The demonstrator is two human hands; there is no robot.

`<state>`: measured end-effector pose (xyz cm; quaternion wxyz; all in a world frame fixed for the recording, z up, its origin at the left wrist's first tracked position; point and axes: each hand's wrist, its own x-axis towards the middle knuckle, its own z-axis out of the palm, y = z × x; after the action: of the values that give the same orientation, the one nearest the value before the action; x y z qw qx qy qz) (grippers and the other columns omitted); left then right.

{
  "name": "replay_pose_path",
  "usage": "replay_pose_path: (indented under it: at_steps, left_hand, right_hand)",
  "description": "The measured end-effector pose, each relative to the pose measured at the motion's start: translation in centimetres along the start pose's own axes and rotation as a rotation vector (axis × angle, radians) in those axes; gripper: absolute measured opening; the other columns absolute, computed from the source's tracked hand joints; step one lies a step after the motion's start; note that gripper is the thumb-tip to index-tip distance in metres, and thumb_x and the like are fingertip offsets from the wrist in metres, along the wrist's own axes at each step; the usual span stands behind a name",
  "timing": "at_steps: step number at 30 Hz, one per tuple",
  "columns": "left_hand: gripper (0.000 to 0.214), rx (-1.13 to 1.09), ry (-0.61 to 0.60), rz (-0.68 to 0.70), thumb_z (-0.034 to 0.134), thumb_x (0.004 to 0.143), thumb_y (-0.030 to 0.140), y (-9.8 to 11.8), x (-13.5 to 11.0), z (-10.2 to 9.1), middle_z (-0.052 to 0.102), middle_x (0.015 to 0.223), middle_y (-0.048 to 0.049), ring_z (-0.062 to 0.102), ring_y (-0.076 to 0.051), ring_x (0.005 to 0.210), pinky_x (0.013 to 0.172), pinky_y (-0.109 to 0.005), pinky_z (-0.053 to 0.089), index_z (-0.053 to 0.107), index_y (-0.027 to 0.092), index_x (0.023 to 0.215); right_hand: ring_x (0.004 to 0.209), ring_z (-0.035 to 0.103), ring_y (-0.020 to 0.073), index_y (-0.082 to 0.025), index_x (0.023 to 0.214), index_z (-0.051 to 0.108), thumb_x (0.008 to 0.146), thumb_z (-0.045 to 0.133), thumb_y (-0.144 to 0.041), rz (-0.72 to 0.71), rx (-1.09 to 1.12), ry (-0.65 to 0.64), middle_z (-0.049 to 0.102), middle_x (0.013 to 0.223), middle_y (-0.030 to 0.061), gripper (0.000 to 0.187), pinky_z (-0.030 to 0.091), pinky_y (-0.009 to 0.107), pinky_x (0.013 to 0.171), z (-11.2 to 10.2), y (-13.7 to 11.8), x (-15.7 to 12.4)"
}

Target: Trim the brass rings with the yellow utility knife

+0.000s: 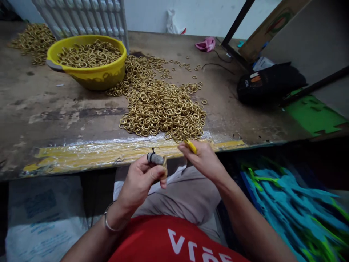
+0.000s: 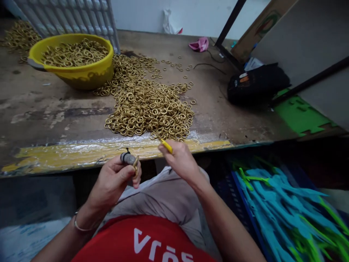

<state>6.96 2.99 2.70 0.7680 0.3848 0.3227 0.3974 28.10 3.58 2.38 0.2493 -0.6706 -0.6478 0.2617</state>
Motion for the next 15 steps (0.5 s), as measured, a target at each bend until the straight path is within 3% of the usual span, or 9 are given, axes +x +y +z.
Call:
replay_pose_path:
  at_steps: [2,4,6,9,15]
  left_hand:
    - [0.017,-0.067,0.101,-0.018,0.073,0.080,0.025,-0.6,0.9,-0.2,0.059,0.062,0.0014,0.052,-0.010,0.051,0.049,-0.022,0.044,0.059,0.014,0.079]
    - [0.023,-0.108,0.157,-0.046,0.077,0.077,0.027,-1.0,1.5,-0.3,0.058,0.062,0.0020,0.051,-0.008,0.051,0.049,-0.020,0.043,0.058,0.014,0.080]
    - [0.026,-0.140,0.164,-0.077,0.079,0.075,0.029,-1.2,1.8,-0.3,0.058,0.062,0.0023,0.051,-0.008,0.051,0.051,-0.020,0.044,0.058,0.014,0.080]
    - [0.029,-0.176,0.150,-0.132,0.080,0.074,0.031,-1.5,1.9,-0.3,0.058,0.060,0.0024,0.051,-0.007,0.051,0.052,-0.019,0.044,0.058,0.013,0.079]
    - [0.026,-0.258,0.148,-0.209,0.080,0.074,0.028,-2.3,1.9,-0.3,0.063,0.071,0.0002,0.057,-0.008,0.057,0.057,-0.020,0.047,0.061,0.013,0.082]
  right_hand:
    - [0.062,0.052,0.0125,-0.018,0.077,0.063,0.092,0.056,-0.031,-0.059,0.299,-0.084,0.058,0.066,-0.0014,0.022,0.040,0.023,0.060,0.5,-1.1,-0.9]
    - [0.068,0.056,0.0130,-0.018,0.082,0.065,0.089,0.062,-0.028,-0.134,0.445,-0.083,0.061,0.074,-0.0006,0.013,0.044,0.024,0.066,1.1,-2.2,-1.8]
    - [0.074,0.058,0.0137,-0.019,0.089,0.067,0.087,0.066,-0.026,-0.227,0.474,-0.039,0.063,0.081,0.0005,0.007,0.046,0.026,0.070,1.7,-2.8,-2.6]
    - [0.080,0.059,0.0146,-0.021,0.100,0.067,0.087,0.067,-0.024,-0.336,0.466,-0.018,0.063,0.087,0.0021,0.013,0.047,0.027,0.072,2.3,-2.8,-3.0]
    - [0.083,0.059,0.0149,-0.021,0.099,0.065,0.087,0.067,-0.025,-0.415,0.388,0.032,0.060,0.088,0.0021,0.013,0.049,0.029,0.074,2.8,-2.3,-2.8]
